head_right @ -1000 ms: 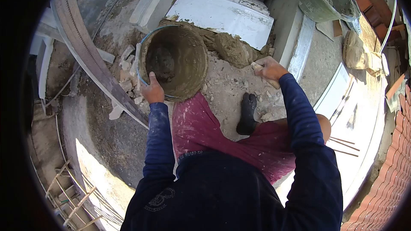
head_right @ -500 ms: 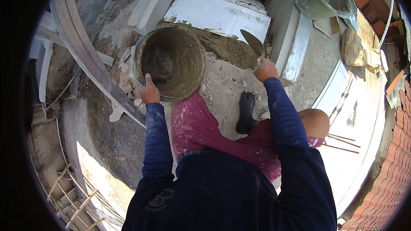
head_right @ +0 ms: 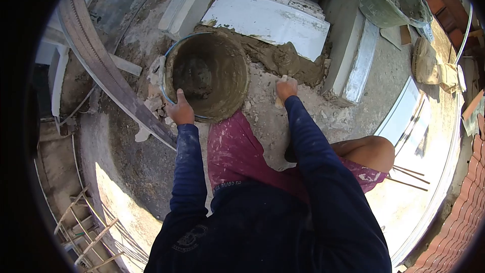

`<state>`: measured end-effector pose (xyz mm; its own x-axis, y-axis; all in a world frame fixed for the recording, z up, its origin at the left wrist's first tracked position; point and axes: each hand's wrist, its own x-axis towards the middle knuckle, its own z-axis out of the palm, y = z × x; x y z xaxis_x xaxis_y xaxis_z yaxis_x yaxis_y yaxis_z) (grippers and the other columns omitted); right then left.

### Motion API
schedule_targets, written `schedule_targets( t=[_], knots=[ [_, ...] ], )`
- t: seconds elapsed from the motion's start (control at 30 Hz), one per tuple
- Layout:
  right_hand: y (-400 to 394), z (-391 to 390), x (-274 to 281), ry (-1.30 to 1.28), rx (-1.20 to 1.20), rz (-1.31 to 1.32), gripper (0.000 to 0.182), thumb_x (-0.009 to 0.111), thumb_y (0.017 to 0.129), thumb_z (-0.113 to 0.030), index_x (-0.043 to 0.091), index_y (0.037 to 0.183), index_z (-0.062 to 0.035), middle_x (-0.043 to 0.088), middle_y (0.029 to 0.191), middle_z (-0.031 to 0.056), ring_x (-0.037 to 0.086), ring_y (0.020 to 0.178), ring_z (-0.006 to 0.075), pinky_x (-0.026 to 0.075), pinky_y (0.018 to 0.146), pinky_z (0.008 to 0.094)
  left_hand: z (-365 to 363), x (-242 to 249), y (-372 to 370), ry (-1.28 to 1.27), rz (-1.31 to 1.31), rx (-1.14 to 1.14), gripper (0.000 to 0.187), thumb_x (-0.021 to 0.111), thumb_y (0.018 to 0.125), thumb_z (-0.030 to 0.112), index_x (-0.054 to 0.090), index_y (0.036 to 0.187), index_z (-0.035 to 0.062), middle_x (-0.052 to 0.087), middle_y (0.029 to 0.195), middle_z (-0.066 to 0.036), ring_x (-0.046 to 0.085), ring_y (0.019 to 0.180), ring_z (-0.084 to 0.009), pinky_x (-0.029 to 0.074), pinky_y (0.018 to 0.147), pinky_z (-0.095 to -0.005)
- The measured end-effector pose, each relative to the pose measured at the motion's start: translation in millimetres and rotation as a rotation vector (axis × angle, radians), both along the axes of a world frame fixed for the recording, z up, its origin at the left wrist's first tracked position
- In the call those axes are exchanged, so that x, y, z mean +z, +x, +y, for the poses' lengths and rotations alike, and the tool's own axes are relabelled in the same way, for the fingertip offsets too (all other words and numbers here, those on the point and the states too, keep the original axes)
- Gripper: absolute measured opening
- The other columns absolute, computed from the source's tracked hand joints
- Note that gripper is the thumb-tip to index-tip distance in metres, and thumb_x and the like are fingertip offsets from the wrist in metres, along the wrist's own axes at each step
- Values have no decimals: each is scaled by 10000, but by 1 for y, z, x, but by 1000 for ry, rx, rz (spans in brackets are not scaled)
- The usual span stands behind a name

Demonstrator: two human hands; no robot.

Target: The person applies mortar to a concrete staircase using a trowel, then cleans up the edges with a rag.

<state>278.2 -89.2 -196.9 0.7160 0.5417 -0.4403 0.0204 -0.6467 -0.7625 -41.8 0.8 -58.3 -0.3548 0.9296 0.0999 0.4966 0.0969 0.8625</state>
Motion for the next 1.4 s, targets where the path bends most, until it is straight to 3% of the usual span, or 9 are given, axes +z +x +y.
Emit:
schedule_targets(
  t=[0.43, 0.53, 0.63, 0.83, 1.03, 1.13, 1.17, 1.27, 1.4],
  knots=[
    [-22, 48, 57, -107, 543, -439, 210, 632, 797, -126, 592, 932, 29, 641, 987, 294, 615, 945, 451, 499, 803, 506, -3, 11, 6, -7, 12, 41, 630, 623, 890, 341, 477, 1314, -101, 539, 1265, -296, 522, 1162, -400, 380, 1013, -431],
    [-42, 51, 67, 100, 257, -511, 231, 650, 804, -134, 590, 944, 40, 640, 881, 271, 643, 851, 411, 498, 755, 490, -2, 11, 7, 2, -5, 27, 622, 618, 899, 333, 470, 1313, -107, 538, 1270, -293, 525, 1168, -389, 386, 1013, -424],
    [-29, 67, 27, 85, 469, -203, 267, 665, 838, -174, 588, 963, 49, 618, 755, 187, 642, 689, 320, 500, 640, 458, -4, 14, 5, -12, -29, -3, 623, 618, 903, 330, 466, 1309, -117, 528, 1287, -292, 525, 1168, -387, 393, 1009, -418],
    [-3, 18, 4, 204, 13, 358, 200, 638, 888, -168, 597, 940, 20, 559, 690, 57, 568, 518, 185, 453, 431, 360, 4, 0, -9, -18, 8, 6, 622, 630, 894, 328, 477, 1293, -125, 545, 1268, -282, 546, 1127, -392, 408, 983, -419],
    [31, -62, 32, 170, -256, 421, 253, 662, 861, -175, 639, 906, 73, 634, 756, 110, 603, 628, 218, 481, 589, 391, 7, 6, -11, -59, -57, -3, 645, 630, 894, 341, 461, 1314, -117, 524, 1286, -291, 516, 1167, -395, 387, 1003, -421],
    [34, -70, 43, 213, -343, 358, 183, 626, 884, -140, 635, 977, 18, 568, 699, 54, 550, 536, 174, 456, 478, 338, 12, -14, -12, 56, 35, 71, 650, 664, 866, 385, 524, 1216, -145, 568, 1198, -305, 553, 1094, -403, 414, 956, -437],
    [41, -74, 17, 152, -263, 53, 177, 637, 873, -137, 654, 943, 24, 604, 746, 59, 580, 621, 156, 483, 563, 330, 14, -24, -16, 109, 105, 118, 656, 681, 852, 405, 560, 1163, -160, 594, 1149, -311, 576, 1050, -407, 430, 929, -444],
    [47, -83, 14, -4, -119, -183, 301, 705, 790, -223, 643, 890, 54, 682, 836, 206, 669, 809, 373, 516, 750, 438, 13, -24, -17, 69, 96, 74, 705, 685, 848, 422, 534, 1169, -187, 559, 1182, -339, 557, 1065, -420, 422, 939, -446],
    [33, -75, 44, -72, -172, -507, 298, 696, 752, -222, 657, 869, 49, 670, 917, 264, 648, 909, 415, 503, 810, 462, 9, -21, -12, 39, 32, 84, 746, 681, 845, 450, 510, 1160, -204, 560, 1161, -327, 551, 1056, -413, 415, 946, -440]
  ],
)
